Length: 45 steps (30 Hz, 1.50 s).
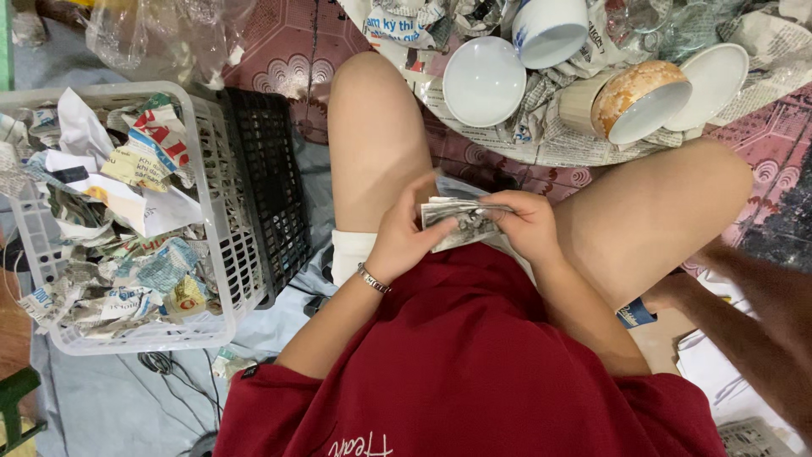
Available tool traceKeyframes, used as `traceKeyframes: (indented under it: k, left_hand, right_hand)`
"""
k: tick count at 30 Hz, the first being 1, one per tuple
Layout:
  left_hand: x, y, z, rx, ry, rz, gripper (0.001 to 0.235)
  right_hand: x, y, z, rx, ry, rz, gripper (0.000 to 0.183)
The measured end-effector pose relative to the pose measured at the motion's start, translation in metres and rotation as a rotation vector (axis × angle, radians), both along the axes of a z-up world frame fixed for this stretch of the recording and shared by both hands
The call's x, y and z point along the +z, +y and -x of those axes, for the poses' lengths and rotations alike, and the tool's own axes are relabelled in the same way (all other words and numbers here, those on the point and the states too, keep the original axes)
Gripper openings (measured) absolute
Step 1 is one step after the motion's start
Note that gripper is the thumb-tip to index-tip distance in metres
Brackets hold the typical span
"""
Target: The person sits on the floor and wraps various ceramic dishes, including bowls and cups, with pieces of newspaper. They fold the newspaper around each item and place the wrapped dishes into a pile.
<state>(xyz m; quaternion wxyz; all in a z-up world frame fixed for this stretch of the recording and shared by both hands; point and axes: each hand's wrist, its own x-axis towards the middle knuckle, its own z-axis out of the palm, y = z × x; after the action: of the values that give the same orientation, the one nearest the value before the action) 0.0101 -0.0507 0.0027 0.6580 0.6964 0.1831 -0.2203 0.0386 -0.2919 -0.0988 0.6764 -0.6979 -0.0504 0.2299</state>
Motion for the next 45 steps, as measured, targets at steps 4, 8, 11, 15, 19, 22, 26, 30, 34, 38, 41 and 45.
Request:
traceKeyframes:
  k: [4,8,11,15,19,22,26,30,34,38,41,45]
  left_hand:
    - [-0.007,0.010,0.001,-0.296,-0.235,-0.077,0.027]
    - [-0.013,0.009,0.002,-0.235,-0.181,0.004,0.026]
    - [-0.016,0.004,0.003,-0.167,-0.041,0.103,0.026]
    - [-0.015,0.002,0.007,-0.225,-0.233,-0.103,0.022]
    - [-0.007,0.010,0.015,-0.288,-0.142,0.006,0.020]
    - [0.001,0.011,0.021,-0.203,-0.072,-0.067,0.025]
    - [0.007,0.011,0.027,0.090,0.037,0.195,0.029]
    - [0.007,0.005,0.027,0.203,0.060,0.475,0.026]
    - [-0.007,-0.028,0.002,0.239,0.032,0.741,0.036]
    - [-0.047,-0.083,-0.052,-0.066,-0.056,0.583,0.035]
    - [-0.085,-0.113,-0.093,-0.082,-0.086,0.356,0.042]
    - [-0.126,-0.116,-0.108,0.071,-0.170,0.262,0.042]
  right_hand:
    - [0.023,0.001,-0.003,0.033,-0.207,0.089,0.020]
    - [0.041,0.009,-0.007,0.005,-0.186,0.102,0.019]
    - [0.049,0.011,-0.011,-0.031,-0.078,0.214,0.015]
    - [0.059,0.014,-0.013,0.007,-0.306,0.367,0.010]
    - [0.073,0.009,-0.019,0.175,-0.617,0.475,0.013]
    - [0.085,-0.012,-0.030,0.181,-0.822,0.509,0.026]
    - [0.088,-0.038,-0.043,-0.422,-0.946,0.835,0.077]
    - [0.070,-0.060,-0.075,-0.446,-0.483,0.720,0.120]
    - [0.032,-0.047,-0.097,-0.489,-0.499,0.601,0.126]
    - [0.006,-0.041,-0.109,-0.644,-0.462,0.388,0.101]
    - [0.002,-0.046,-0.112,-0.660,-0.478,0.324,0.104]
    - [0.004,-0.050,-0.106,-0.629,-0.528,0.332,0.114]
